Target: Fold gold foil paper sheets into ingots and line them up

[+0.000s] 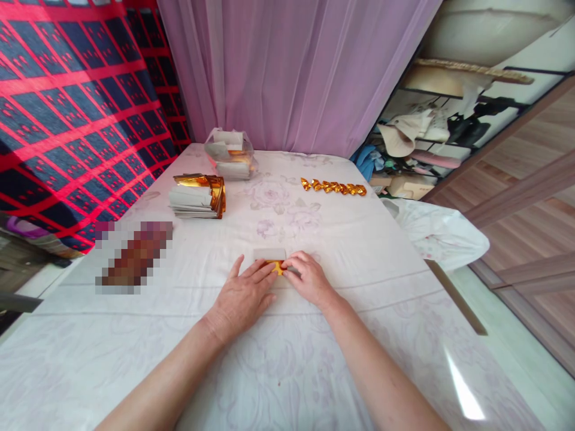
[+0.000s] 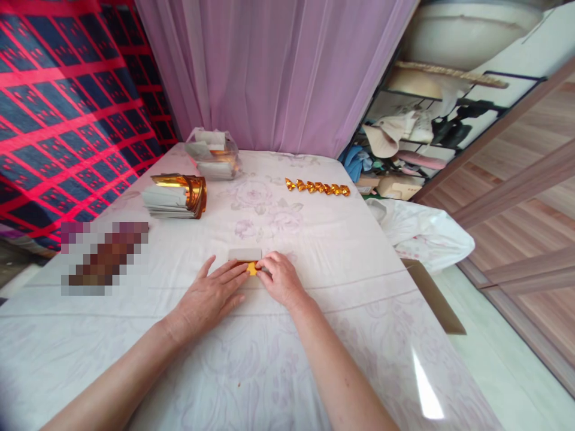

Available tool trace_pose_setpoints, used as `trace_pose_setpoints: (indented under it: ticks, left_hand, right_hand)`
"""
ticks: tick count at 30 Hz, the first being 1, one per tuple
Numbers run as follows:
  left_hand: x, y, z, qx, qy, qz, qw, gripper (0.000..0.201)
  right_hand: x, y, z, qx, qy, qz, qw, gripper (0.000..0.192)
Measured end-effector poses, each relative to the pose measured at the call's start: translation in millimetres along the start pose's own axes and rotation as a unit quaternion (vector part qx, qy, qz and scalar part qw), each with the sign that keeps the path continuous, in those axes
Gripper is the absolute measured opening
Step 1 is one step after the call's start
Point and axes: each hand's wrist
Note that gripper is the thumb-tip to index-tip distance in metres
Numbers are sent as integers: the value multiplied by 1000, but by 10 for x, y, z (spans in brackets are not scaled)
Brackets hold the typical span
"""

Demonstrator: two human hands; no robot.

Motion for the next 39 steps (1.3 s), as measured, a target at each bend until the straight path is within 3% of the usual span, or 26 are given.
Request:
trace_pose_setpoints:
  ticks: [4,8,20,28,39]
  left_hand:
    - [23,151,0,41,5,8,999,56]
    - [84,197,72,65,-18,3,998,59]
    - [273,-23,338,42,-74,-48,995,46]
    - [204,-155,162,-4,-81,-64,995,30]
    - [296,64,69,20,-110,11,994,38]
  right_hand:
    - [-25,17,6,-9,-4,-7,1000,13]
    - [-58,43,12,-9,-8,-9,1000,14]
    - [-102,86,3,-17,-15,-32,999,15]
    - [-72,98,-16,-20,-15,-21,999,14]
    - [-28,79,4,-18,-7,-18,1000,15]
Point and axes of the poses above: each hand's wrist, its own z-axis away from the middle knuckle, its own y-axis out of the palm, x = y × z, and after that the axes turned 3 degrees about -x, right-handed
